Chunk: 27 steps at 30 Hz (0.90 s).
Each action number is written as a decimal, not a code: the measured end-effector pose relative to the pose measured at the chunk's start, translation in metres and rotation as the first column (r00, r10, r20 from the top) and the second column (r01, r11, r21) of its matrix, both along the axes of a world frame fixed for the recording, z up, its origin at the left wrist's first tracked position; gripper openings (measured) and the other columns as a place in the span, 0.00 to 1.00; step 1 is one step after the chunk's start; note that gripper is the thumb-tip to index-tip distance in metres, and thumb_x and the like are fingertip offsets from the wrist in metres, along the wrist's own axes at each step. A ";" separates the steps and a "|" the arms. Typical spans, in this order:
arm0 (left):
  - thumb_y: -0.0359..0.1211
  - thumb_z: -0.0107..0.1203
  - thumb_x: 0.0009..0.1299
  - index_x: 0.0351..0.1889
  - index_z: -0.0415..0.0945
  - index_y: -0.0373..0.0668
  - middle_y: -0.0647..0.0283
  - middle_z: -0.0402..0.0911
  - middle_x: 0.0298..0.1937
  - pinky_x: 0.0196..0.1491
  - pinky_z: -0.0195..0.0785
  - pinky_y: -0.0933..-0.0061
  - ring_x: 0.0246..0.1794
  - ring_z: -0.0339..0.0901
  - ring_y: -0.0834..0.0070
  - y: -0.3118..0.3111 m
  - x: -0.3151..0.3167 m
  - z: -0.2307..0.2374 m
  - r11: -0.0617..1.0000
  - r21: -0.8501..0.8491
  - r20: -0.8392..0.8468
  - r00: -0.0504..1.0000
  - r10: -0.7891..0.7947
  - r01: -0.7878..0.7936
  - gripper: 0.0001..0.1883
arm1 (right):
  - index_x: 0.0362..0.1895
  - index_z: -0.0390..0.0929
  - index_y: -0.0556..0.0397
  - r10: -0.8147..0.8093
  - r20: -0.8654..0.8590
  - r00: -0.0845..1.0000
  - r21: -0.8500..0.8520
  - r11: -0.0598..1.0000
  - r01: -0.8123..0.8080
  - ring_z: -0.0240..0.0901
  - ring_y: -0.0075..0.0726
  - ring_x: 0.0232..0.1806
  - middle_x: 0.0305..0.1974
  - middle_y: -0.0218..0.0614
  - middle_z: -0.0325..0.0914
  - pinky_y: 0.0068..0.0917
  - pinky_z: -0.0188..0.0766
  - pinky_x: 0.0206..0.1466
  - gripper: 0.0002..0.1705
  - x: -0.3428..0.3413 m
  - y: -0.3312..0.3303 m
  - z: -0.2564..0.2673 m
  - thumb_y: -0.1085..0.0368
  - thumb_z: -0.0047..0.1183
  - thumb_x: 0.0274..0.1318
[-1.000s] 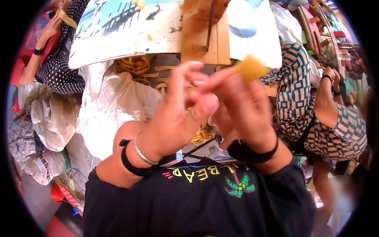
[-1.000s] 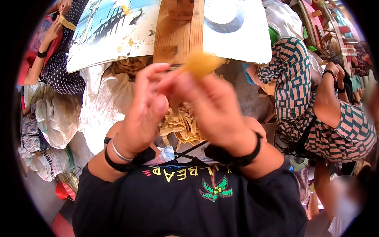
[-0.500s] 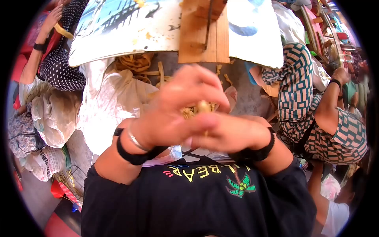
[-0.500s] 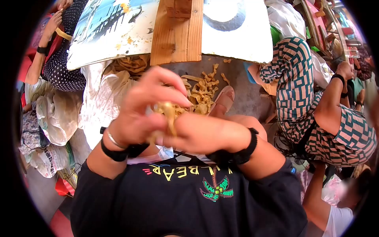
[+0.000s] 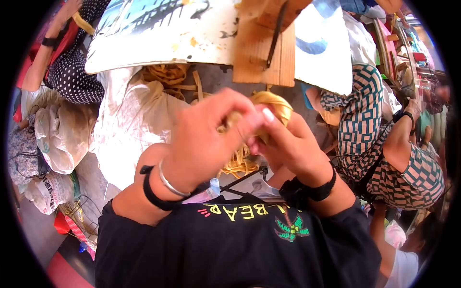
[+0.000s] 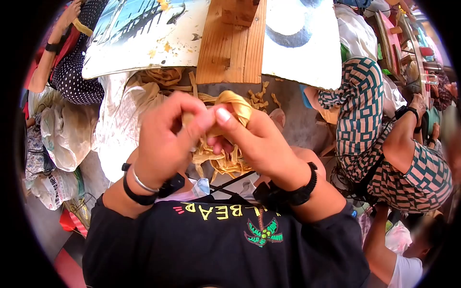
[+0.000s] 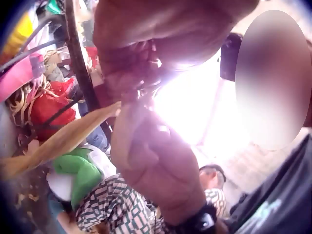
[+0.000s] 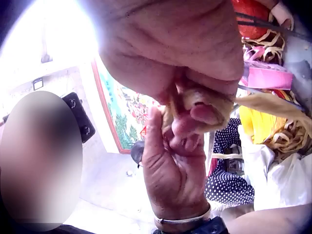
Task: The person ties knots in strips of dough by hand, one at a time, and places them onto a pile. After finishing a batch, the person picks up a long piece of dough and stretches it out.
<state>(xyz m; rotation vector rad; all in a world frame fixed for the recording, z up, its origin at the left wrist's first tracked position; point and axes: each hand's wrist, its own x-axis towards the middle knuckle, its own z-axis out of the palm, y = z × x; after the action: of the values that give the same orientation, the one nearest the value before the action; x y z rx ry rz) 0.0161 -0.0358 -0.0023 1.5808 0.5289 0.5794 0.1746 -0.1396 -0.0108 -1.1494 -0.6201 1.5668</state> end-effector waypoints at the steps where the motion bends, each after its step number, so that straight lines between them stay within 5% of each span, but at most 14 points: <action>1: 0.31 0.59 0.73 0.37 0.76 0.36 0.62 0.77 0.32 0.36 0.65 0.77 0.31 0.72 0.73 0.000 0.000 -0.008 0.983 0.180 0.083 0.995 -0.058 0.042 0.07 | 0.48 0.75 0.55 -0.083 0.008 0.997 0.027 0.996 0.083 0.72 0.18 0.35 0.34 0.26 0.76 0.18 0.69 0.40 0.16 -0.004 -0.001 0.001 0.54 0.51 0.73; 2: 0.31 0.60 0.73 0.35 0.76 0.35 0.60 0.77 0.33 0.36 0.67 0.76 0.32 0.73 0.72 0.000 0.001 -0.012 0.932 0.357 0.153 0.980 -0.130 0.068 0.08 | 0.49 0.74 0.55 -0.106 -0.014 0.994 0.064 0.992 0.106 0.72 0.17 0.38 0.37 0.26 0.76 0.18 0.69 0.42 0.14 -0.001 -0.003 -0.005 0.57 0.53 0.71; 9: 0.26 0.57 0.67 0.49 0.69 0.37 0.58 0.76 0.49 0.56 0.67 0.73 0.51 0.75 0.71 -0.001 0.002 -0.029 0.993 -0.021 0.144 0.983 -0.113 0.118 0.14 | 0.51 0.74 0.54 -0.107 -0.143 0.984 0.260 0.955 0.142 0.72 0.17 0.44 0.43 0.27 0.76 0.19 0.69 0.50 0.12 0.009 -0.012 -0.016 0.67 0.59 0.67; 13: 0.25 0.56 0.66 0.49 0.68 0.40 0.65 0.73 0.44 0.52 0.67 0.77 0.46 0.72 0.80 0.000 -0.001 -0.024 0.905 -0.378 0.202 0.971 -0.125 0.195 0.14 | 0.48 0.76 0.55 -0.109 0.053 0.993 0.312 0.946 0.087 0.74 0.19 0.45 0.43 0.28 0.77 0.20 0.71 0.49 0.12 0.005 -0.017 -0.018 0.69 0.62 0.63; 15: 0.23 0.57 0.65 0.50 0.67 0.41 0.69 0.71 0.42 0.47 0.66 0.79 0.42 0.69 0.84 0.004 -0.002 -0.017 0.822 -0.541 0.182 0.979 -0.093 0.179 0.17 | 0.46 0.76 0.55 -0.182 0.345 0.921 0.424 0.905 0.019 0.77 0.25 0.40 0.39 0.31 0.78 0.23 0.74 0.44 0.13 0.002 -0.015 -0.021 0.69 0.65 0.60; 18: 0.22 0.56 0.65 0.49 0.68 0.40 0.69 0.72 0.41 0.47 0.67 0.80 0.42 0.70 0.85 -0.004 0.001 -0.019 0.876 -0.483 0.062 0.997 0.036 -0.002 0.16 | 0.46 0.76 0.55 -0.351 0.735 0.581 0.457 0.889 -0.040 0.82 0.35 0.34 0.34 0.36 0.80 0.29 0.76 0.37 0.16 -0.004 -0.013 -0.020 0.68 0.68 0.56; 19: 0.21 0.57 0.66 0.48 0.69 0.39 0.67 0.73 0.39 0.45 0.69 0.81 0.38 0.74 0.83 -0.014 0.005 -0.025 0.983 -0.141 0.037 0.992 0.120 -0.113 0.14 | 0.47 0.76 0.54 -0.351 0.818 0.456 0.411 0.911 -0.035 0.83 0.39 0.32 0.33 0.37 0.81 0.30 0.77 0.36 0.18 -0.006 -0.013 -0.018 0.67 0.68 0.55; 20: 0.21 0.57 0.67 0.50 0.67 0.38 0.66 0.72 0.41 0.47 0.69 0.80 0.39 0.73 0.82 -0.020 0.003 -0.021 0.999 0.021 0.045 0.998 0.038 -0.039 0.16 | 0.47 0.75 0.54 -0.353 0.848 0.396 0.380 0.925 0.011 0.83 0.42 0.32 0.33 0.38 0.81 0.32 0.77 0.35 0.19 -0.006 -0.014 -0.023 0.66 0.69 0.55; 22: 0.22 0.57 0.68 0.54 0.65 0.36 0.64 0.70 0.43 0.50 0.68 0.79 0.39 0.71 0.81 -0.029 -0.001 -0.012 0.934 0.343 0.027 0.992 -0.121 0.104 0.18 | 0.48 0.72 0.54 -0.379 0.775 0.505 0.359 0.923 0.142 0.79 0.37 0.30 0.32 0.37 0.78 0.30 0.75 0.34 0.20 -0.007 -0.011 -0.026 0.65 0.68 0.56; 25: 0.22 0.60 0.68 0.45 0.71 0.36 0.62 0.74 0.35 0.38 0.69 0.76 0.30 0.75 0.76 -0.036 0.012 -0.021 0.970 0.125 0.226 0.958 0.176 -0.208 0.11 | 0.47 0.70 0.54 -0.328 0.672 0.664 0.288 0.942 0.174 0.70 0.26 0.30 0.32 0.32 0.74 0.25 0.70 0.35 0.18 -0.003 -0.013 -0.019 0.64 0.65 0.60; 27: 0.26 0.59 0.71 0.39 0.73 0.37 0.60 0.71 0.29 0.32 0.67 0.71 0.26 0.73 0.70 -0.026 0.012 -0.017 0.959 0.190 0.149 0.972 0.182 -0.209 0.05 | 0.46 0.70 0.53 -0.316 0.578 0.753 0.348 0.929 0.122 0.66 0.22 0.32 0.34 0.29 0.71 0.22 0.68 0.37 0.14 -0.001 -0.016 -0.025 0.65 0.61 0.64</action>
<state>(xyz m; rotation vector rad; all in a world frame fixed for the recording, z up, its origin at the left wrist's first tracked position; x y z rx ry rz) 0.0281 -0.0622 -0.0191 1.6807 0.5443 0.9055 0.1733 -0.1553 -0.0358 -1.4583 -1.0706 0.8212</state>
